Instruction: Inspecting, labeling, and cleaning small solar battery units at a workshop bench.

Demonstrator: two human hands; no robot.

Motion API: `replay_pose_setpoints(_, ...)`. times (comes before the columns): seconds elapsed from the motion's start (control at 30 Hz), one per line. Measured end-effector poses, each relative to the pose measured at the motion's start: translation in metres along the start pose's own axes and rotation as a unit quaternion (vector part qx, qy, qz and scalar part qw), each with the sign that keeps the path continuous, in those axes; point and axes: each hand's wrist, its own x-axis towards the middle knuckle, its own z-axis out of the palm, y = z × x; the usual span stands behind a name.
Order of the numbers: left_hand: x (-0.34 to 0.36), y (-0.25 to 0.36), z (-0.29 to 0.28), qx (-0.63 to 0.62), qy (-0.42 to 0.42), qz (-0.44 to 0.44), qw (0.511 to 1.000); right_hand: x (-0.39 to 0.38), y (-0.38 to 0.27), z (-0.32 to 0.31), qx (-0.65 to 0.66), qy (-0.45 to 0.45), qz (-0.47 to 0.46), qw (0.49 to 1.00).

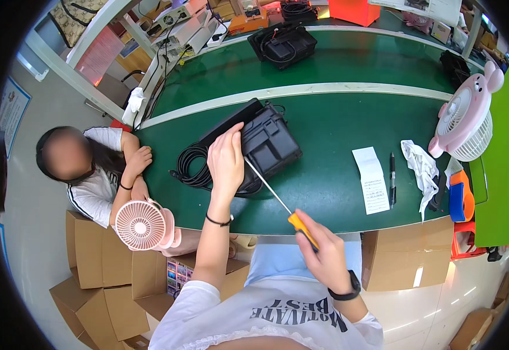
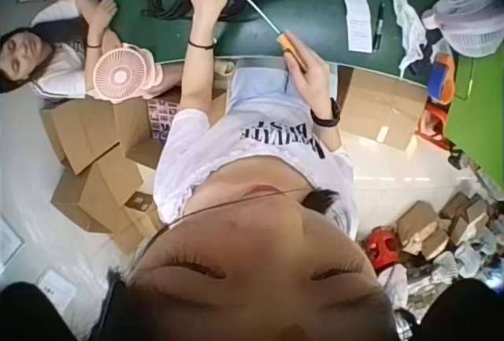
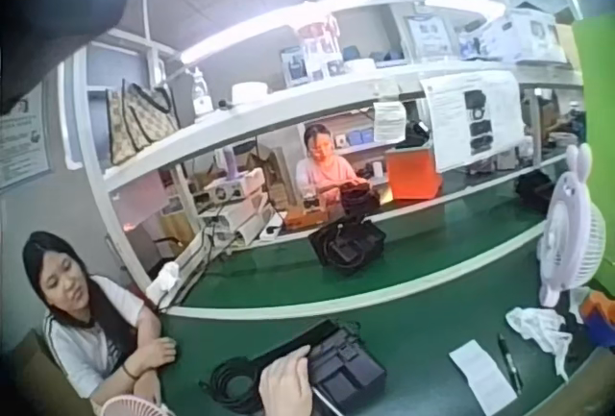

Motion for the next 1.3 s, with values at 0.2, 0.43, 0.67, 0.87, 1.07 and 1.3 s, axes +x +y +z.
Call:
replay_pose_setpoints(0.2,-0.033,0.003,-0.020,-0.052,0.069,0.105,0.991,0.000,0.028,-0.025,0.086,0.159,-0.071,0.981)
replay_pose_setpoints(0.43,-0.089,0.036,-0.037,0.071,0.010,0.262,0.962,0.063,0.085,0.006,0.087,0.210,-0.012,0.974)
replay_pose_setpoints(0.67,-0.135,0.049,-0.036,0.089,-0.013,0.229,0.969,0.059,0.096,0.021,0.213,0.238,0.004,0.948)
replay_pose_setpoints(0.87,-0.126,0.056,-0.037,0.102,0.009,0.231,0.968,0.067,0.091,0.017,0.168,0.227,0.003,0.959)
replay_pose_setpoints(1.07,-0.072,0.024,-0.023,0.184,0.017,0.145,0.972,0.070,0.101,-0.008,0.072,0.238,0.040,0.968)
replay_pose_setpoints(1.3,-0.001,-0.052,-0.017,0.331,0.088,-0.030,0.939,0.054,0.120,-0.014,0.004,0.206,0.018,0.978)
